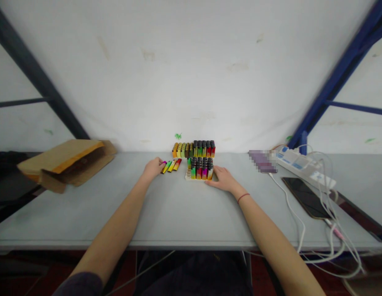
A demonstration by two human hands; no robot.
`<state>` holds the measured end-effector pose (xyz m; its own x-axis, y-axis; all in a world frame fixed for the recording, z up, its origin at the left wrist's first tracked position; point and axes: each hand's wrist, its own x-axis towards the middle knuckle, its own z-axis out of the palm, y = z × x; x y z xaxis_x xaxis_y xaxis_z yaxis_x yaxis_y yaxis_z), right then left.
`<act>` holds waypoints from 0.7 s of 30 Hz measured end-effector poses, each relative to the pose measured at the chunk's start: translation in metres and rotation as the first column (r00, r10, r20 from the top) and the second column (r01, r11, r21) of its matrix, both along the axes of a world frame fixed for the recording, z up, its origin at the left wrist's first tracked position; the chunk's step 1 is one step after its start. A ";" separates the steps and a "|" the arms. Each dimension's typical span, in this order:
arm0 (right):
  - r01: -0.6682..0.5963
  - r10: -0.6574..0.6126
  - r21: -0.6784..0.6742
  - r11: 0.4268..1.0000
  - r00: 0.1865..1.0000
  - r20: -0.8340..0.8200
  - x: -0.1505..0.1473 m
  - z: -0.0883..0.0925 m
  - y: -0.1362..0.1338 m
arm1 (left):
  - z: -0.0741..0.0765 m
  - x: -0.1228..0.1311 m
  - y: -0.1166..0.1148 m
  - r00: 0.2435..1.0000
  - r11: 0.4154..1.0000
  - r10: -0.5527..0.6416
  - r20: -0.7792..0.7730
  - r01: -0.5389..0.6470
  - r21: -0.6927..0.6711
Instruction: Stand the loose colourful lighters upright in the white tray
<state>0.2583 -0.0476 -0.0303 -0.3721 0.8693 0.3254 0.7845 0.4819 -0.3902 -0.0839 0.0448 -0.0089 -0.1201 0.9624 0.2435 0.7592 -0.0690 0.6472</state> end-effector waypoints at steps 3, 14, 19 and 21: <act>0.001 -0.001 -0.003 1.000 1.000 -0.010 0.000 0.000 0.000 | -0.004 0.000 0.004 0.983 0.991 -0.058 0.175 0.036 0.127; 0.010 -0.010 -0.008 1.000 1.000 0.000 0.000 0.001 0.000 | 0.022 0.040 -0.016 0.774 0.966 -0.232 0.589 0.255 0.045; 0.000 0.000 -0.004 1.000 1.000 -0.019 0.000 -0.001 0.001 | 0.025 0.057 -0.029 0.581 0.938 -0.255 0.773 0.343 0.051; 0.001 -0.001 -0.008 1.000 1.000 -0.019 0.000 -0.001 0.001 | 0.027 0.061 -0.032 0.528 0.938 -0.216 0.821 0.346 0.024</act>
